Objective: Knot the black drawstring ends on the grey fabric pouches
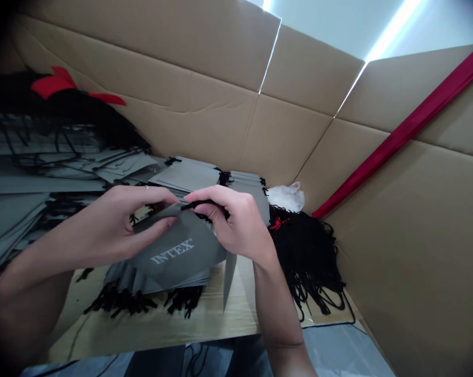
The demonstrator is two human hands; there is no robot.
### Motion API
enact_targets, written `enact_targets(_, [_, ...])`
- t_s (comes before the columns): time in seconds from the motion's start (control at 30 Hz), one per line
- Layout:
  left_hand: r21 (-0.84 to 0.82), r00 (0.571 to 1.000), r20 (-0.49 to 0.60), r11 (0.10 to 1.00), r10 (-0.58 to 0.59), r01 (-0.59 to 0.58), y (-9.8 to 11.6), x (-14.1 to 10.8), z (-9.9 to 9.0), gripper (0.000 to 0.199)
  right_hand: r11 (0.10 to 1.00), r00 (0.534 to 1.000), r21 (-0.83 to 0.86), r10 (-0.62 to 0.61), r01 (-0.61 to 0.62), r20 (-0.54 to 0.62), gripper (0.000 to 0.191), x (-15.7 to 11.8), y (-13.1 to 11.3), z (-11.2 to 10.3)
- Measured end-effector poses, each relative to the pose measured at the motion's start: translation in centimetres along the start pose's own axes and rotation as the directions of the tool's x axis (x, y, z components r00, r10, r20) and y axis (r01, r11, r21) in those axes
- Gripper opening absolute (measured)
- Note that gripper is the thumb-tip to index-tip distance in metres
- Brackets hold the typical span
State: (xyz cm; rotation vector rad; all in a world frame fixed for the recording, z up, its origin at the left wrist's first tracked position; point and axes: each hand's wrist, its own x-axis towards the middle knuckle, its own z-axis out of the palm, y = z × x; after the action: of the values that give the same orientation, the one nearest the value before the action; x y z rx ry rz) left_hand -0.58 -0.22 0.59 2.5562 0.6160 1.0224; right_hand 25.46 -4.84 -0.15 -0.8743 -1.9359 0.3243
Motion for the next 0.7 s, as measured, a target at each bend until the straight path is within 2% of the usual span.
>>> enact_targets(0.07, [-0.127, 0.996, -0.077, 0.992, -0.036, 0.026, 0.3, 0.2, 0.9, 0.009, 0.999, 1.0, 0.043, 0.017, -0.017, -0.007, 0.013, -0.1, -0.2, 0.4])
enact_targets(0.13, [-0.228, 0.986, -0.16, 0.974, -0.039, 0.001, 0.4, 0.3, 1.7, 0.011, 0.994, 0.996, 0.095, 0.056, -0.05, -0.065, 0.011, -0.2, -0.4, 0.7])
enact_targets(0.23, [-0.235, 0.973, -0.231, 0.971, -0.004, -0.052, 0.4, 0.1, 2.2, 0.01, 0.991, 0.987, 0.127, 0.069, -0.051, -0.142, 0.02, -0.3, -0.6, 0.8])
enact_targets(0.43, [-0.126, 0.962, -0.265, 0.987, 0.064, -0.1, 0.8, 0.1, 1.9, 0.006, 0.992, 0.98, 0.106, 0.084, -0.066, -0.18, 0.021, -0.3, -1.0, 0.4])
enact_targets(0.6, [-0.091, 0.964, -0.264, 0.994, 0.037, -0.063, 1.1, 0.0, 1.9, 0.007, 0.99, 0.976, 0.136, 0.074, -0.046, -0.206, 0.004, -0.2, -1.5, 0.4])
enact_targets(0.7, [-0.165, 0.967, -0.256, 0.985, 0.005, -0.048, 1.1, -0.1, 2.2, 0.013, 0.98, 0.973, 0.189, 0.098, -0.058, -0.208, 0.016, -0.1, -1.6, 0.6])
